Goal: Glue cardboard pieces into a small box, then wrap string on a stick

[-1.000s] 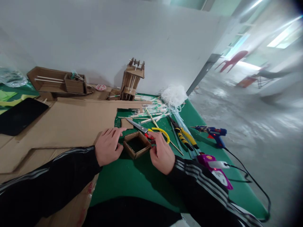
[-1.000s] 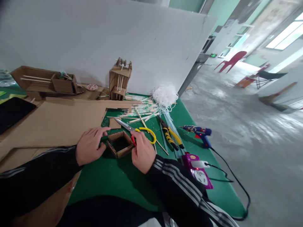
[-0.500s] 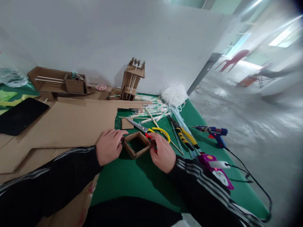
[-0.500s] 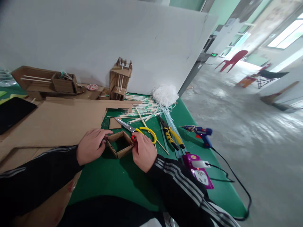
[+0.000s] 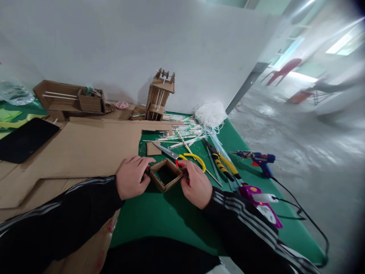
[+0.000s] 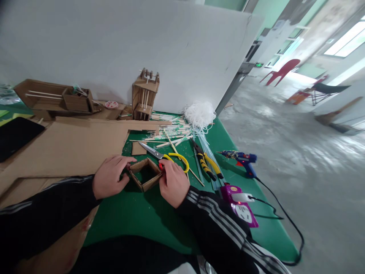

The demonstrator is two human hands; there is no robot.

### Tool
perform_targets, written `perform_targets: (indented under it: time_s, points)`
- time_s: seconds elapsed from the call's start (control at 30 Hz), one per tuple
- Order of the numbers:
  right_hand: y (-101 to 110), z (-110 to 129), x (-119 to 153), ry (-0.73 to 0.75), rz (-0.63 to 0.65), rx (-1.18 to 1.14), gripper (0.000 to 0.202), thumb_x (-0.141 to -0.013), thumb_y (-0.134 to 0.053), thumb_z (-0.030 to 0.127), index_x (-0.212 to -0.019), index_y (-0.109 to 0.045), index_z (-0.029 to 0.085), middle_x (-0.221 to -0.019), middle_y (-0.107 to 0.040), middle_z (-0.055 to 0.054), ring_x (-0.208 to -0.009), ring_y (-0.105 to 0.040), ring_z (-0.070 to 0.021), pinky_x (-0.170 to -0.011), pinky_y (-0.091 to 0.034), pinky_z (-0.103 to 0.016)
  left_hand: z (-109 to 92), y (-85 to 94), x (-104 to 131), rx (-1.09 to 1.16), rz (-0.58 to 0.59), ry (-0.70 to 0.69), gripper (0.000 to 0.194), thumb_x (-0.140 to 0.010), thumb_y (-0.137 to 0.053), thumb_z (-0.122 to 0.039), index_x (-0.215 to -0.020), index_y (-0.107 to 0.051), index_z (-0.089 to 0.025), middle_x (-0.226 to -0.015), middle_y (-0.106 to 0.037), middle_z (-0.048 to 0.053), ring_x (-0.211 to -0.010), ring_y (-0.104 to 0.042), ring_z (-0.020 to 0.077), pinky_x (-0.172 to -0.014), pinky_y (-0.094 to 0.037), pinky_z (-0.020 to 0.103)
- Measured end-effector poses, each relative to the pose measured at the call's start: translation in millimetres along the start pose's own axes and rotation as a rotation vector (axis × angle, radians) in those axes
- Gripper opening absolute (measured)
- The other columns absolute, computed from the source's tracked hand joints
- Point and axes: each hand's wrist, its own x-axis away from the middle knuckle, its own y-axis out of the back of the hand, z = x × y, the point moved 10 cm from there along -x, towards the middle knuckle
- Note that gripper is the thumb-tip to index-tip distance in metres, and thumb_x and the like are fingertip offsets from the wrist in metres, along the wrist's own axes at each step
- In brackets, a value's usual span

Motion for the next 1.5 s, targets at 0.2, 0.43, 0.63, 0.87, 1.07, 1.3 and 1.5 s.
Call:
perform_targets:
  time_s: [0.2, 0.43, 0.63, 0.87, 1.07, 1.3, 1.5]
  points:
    - [-1.3, -1.4, 0.9, -0.010, 0.014, -0.001, 0.043, -0.076, -0.045, 0.005, -0.117, -0.050, 0.017, -0.108, -0.064, -0.011, -0.097, -0.062, -0.0265, -0.088, -0.051, -0.044, -2.4, 0.0, 0.4, -0.022, 0.004, -0.022, 0.051, -0.070, -0.050, -0.009, -0.119, -0.051, -0.019, -0.093, -0.064, 0.005, -0.091, -0.057, 0.0248, -0.090, -0.042, 0.042]
    - [6.1, 7.0, -0.3, 0.022, -0.011, -0.059, 0.058, -0.066, -0.046, -0.001, -0.121, -0.047, 0.017, -0.116, -0.055, -0.013, -0.112, -0.054, -0.0285, -0.097, -0.047, -0.047, -10.9, 2.5, 0.2, -0.106, -0.021, -0.083, 0.055, -0.069, -0.051, -0.010, -0.124, -0.050, -0.015, -0.101, -0.061, 0.010, -0.096, -0.053, 0.0290, -0.090, -0.041, 0.044]
    - [6.1, 27.8, 4.4, 0.153, 0.062, -0.109, 0.064, -0.068, -0.050, 0.004, -0.129, -0.042, 0.020, -0.136, -0.044, -0.013, -0.129, -0.042, -0.0287, -0.108, -0.039, -0.050, -14.9, 6.6, 2.5, -0.063, -0.059, -0.112, 0.057, -0.068, -0.051, -0.009, -0.125, -0.048, -0.015, -0.111, -0.058, 0.011, -0.102, -0.052, 0.0291, -0.091, -0.042, 0.043]
    - [1.3, 29.1, 6.8, 0.162, 0.100, -0.102, 0.059, -0.075, -0.053, 0.011, -0.132, -0.042, 0.020, -0.141, -0.042, -0.014, -0.132, -0.040, -0.0291, -0.107, -0.038, -0.051, -18.2, 5.6, 2.9, 0.017, -0.038, -0.122, 0.056, -0.068, -0.050, -0.010, -0.123, -0.050, -0.018, -0.115, -0.057, 0.011, -0.103, -0.053, 0.0290, -0.093, -0.043, 0.044]
    - [0.7, 29.5, 5.5, 0.171, 0.091, -0.101, 0.055, -0.077, -0.054, 0.012, -0.131, -0.044, 0.019, -0.136, -0.048, -0.013, -0.127, -0.044, -0.0273, -0.106, -0.039, -0.049, -20.3, 6.9, 2.2, 0.028, 0.003, -0.126, 0.053, -0.069, -0.050, -0.010, -0.122, -0.051, -0.017, -0.115, -0.057, 0.012, -0.103, -0.053, 0.0296, -0.091, -0.043, 0.045]
    - [0.3, 29.3, 5.2, 0.169, 0.081, -0.112, 0.053, -0.078, -0.055, 0.013, -0.130, -0.045, 0.020, -0.134, -0.050, -0.013, -0.125, -0.046, -0.0282, -0.104, -0.041, -0.050, -20.6, 7.1, 2.1, 0.049, 0.002, -0.122, 0.053, -0.070, -0.049, -0.010, -0.123, -0.051, -0.019, -0.115, -0.057, 0.011, -0.104, -0.054, 0.0292, -0.092, -0.043, 0.044]
    - [-0.6, 29.1, 5.4, 0.168, 0.085, -0.112, 0.053, -0.078, -0.055, 0.013, -0.129, -0.045, 0.020, -0.135, -0.050, -0.012, -0.125, -0.046, -0.0274, -0.105, -0.040, -0.049, -21.6, 7.0, 1.3, 0.050, 0.011, -0.126, 0.050, -0.071, -0.049, -0.011, -0.120, -0.051, -0.018, -0.114, -0.059, 0.011, -0.103, -0.054, 0.0289, -0.091, -0.044, 0.044]
